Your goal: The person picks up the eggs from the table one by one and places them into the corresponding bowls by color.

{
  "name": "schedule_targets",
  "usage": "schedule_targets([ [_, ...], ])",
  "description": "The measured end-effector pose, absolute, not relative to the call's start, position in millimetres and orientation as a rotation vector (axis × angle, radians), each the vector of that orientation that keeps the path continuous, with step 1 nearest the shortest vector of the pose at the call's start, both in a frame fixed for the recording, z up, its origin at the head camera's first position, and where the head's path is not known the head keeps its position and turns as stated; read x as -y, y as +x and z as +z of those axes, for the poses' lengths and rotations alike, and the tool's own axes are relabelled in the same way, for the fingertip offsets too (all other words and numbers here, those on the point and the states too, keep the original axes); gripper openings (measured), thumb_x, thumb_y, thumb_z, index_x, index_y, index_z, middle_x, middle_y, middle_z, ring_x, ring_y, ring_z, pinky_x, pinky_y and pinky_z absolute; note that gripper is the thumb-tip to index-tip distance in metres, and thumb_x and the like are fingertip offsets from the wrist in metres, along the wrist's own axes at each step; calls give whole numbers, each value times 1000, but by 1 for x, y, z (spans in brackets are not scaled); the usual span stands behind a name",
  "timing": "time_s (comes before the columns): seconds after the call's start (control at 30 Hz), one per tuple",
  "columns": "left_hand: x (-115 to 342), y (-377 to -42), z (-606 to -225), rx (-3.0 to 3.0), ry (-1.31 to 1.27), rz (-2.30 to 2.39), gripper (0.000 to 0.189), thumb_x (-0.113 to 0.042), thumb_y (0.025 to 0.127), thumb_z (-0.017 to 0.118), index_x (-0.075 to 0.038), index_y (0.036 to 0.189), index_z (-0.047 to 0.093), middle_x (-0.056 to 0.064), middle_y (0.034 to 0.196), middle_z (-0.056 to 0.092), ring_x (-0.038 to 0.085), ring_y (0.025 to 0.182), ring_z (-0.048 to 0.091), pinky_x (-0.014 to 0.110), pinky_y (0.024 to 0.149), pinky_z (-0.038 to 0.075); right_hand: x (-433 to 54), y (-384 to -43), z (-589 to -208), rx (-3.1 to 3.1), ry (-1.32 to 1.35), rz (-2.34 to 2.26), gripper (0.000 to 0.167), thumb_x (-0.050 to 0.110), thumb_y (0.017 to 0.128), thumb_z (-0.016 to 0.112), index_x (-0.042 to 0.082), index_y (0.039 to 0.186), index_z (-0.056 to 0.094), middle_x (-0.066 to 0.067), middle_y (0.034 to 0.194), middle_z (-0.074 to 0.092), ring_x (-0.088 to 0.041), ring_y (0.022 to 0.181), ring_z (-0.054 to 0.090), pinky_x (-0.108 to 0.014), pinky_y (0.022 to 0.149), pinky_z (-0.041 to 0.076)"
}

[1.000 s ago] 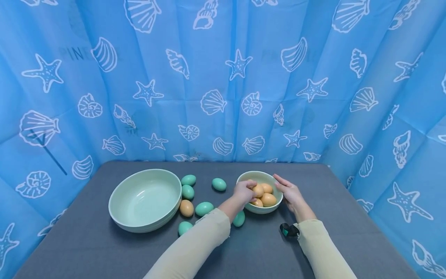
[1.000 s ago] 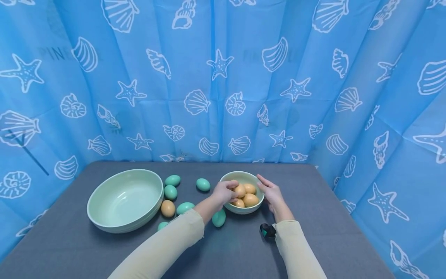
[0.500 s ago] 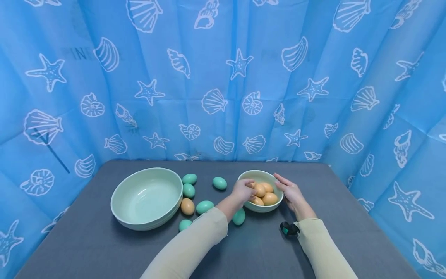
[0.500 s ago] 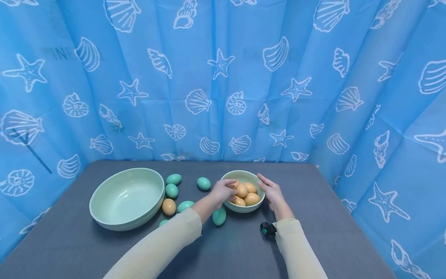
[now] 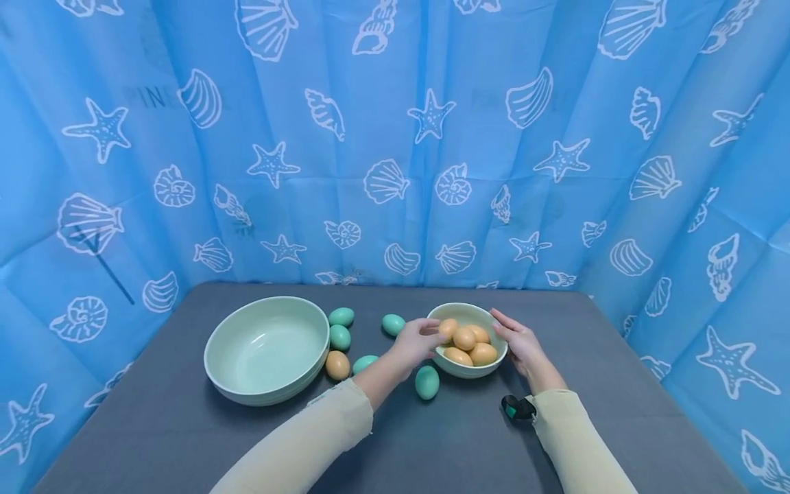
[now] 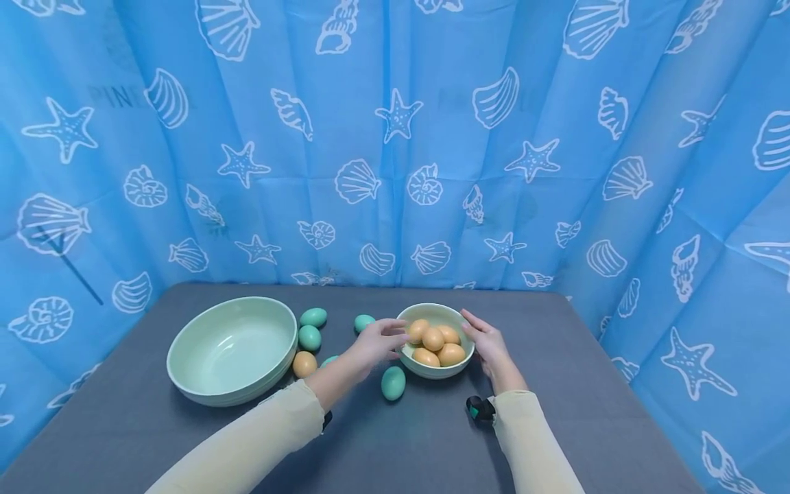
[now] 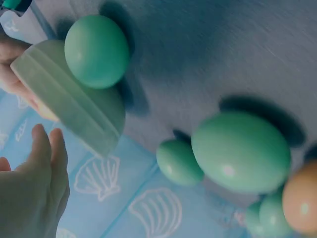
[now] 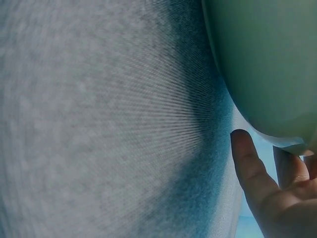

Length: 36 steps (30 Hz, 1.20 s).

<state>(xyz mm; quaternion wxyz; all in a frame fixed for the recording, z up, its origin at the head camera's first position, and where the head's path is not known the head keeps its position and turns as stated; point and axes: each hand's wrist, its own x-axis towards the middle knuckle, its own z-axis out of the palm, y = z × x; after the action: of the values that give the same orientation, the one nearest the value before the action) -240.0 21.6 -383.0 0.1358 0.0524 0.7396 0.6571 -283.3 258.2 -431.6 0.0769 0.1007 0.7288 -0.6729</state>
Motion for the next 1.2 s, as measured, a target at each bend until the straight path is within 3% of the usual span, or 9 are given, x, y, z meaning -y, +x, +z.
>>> schedule_targets([
  [0.5,43,-216,-368,-2256,255,1804,39,-15,99,58,-2,136,54,18,136,54,33,124,53,48,98,47,-259,-284,-431,-2174,286,-2033,53,19,105,45,12,153,27,-11,161,13,-32,146,13,-47,116,21],
  [0.9,84,-198,-376,-2484,271,1667,37,-14,97,61,-2,132,57,15,131,58,37,126,49,49,100,45,-257,-284,-432,-2167,311,-2020,53,21,105,46,13,153,28,-10,161,14,-32,146,13,-49,116,20],
  [1.07,92,-194,-387,-2560,329,1642,36,-3,95,60,1,131,57,19,133,56,40,129,45,52,102,41,-258,-284,-431,-2170,315,-2025,52,21,105,46,13,153,28,-10,161,15,-32,146,14,-48,115,21],
  [1.2,99,-194,-396,-2627,309,1615,41,3,92,60,-2,132,57,18,137,53,39,129,45,52,97,44,-258,-284,-431,-2172,308,-2022,52,21,104,46,13,153,28,-11,161,15,-33,146,13,-50,116,20],
])
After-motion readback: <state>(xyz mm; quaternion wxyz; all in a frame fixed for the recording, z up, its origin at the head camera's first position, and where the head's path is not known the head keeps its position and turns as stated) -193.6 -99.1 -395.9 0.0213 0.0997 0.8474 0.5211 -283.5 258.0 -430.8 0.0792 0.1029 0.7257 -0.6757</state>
